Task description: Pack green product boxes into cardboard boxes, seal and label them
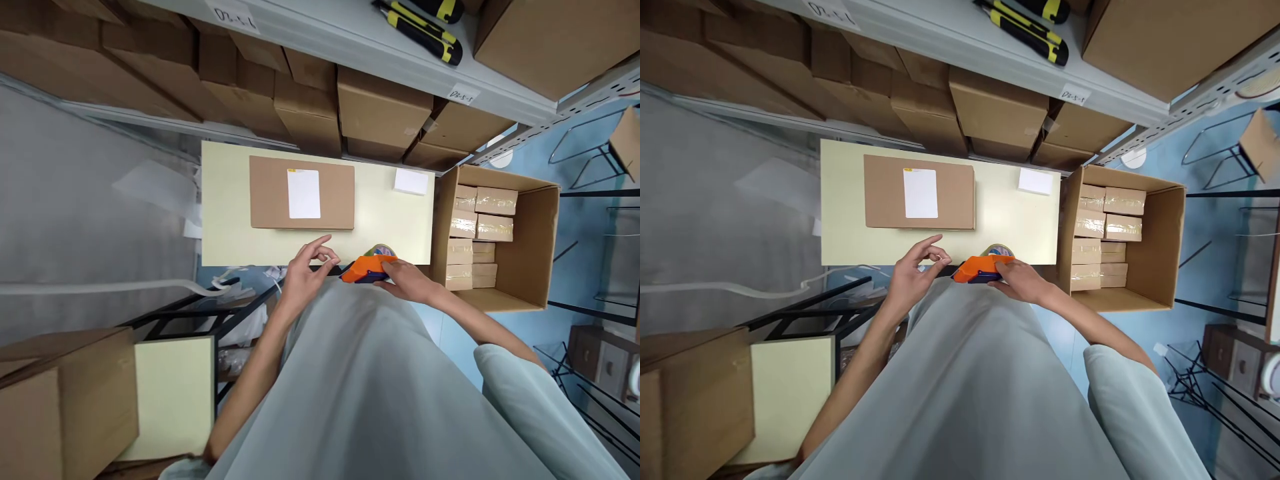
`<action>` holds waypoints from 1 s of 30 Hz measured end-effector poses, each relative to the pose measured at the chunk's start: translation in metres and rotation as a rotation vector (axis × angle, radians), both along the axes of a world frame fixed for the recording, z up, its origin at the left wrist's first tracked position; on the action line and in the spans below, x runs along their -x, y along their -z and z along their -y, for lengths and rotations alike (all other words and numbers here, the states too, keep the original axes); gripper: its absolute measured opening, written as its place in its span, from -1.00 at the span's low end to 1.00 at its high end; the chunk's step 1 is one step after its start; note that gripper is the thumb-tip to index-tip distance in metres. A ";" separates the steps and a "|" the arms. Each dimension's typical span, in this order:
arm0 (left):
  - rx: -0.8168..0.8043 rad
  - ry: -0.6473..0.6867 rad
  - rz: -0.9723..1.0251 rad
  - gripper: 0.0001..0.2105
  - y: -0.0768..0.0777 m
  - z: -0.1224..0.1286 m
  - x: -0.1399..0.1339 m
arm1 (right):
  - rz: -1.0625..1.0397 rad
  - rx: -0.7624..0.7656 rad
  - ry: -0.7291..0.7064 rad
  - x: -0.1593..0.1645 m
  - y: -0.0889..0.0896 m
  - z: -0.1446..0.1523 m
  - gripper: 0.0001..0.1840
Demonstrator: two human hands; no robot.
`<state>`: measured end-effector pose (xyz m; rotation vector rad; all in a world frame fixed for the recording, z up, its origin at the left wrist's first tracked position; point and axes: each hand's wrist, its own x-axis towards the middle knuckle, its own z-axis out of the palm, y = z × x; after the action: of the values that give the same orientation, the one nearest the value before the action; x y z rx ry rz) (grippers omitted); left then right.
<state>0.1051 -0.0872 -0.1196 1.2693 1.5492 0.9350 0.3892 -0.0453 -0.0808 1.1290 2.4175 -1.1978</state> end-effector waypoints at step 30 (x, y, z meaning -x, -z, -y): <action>0.190 -0.581 0.078 -0.87 0.151 -0.025 -0.018 | 0.511 -0.164 -0.121 -0.036 0.113 -0.081 -0.46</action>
<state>0.1234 -0.0617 -0.2709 0.6436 1.9337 1.1419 0.4256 0.0359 -0.1941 1.1430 2.1703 -0.5884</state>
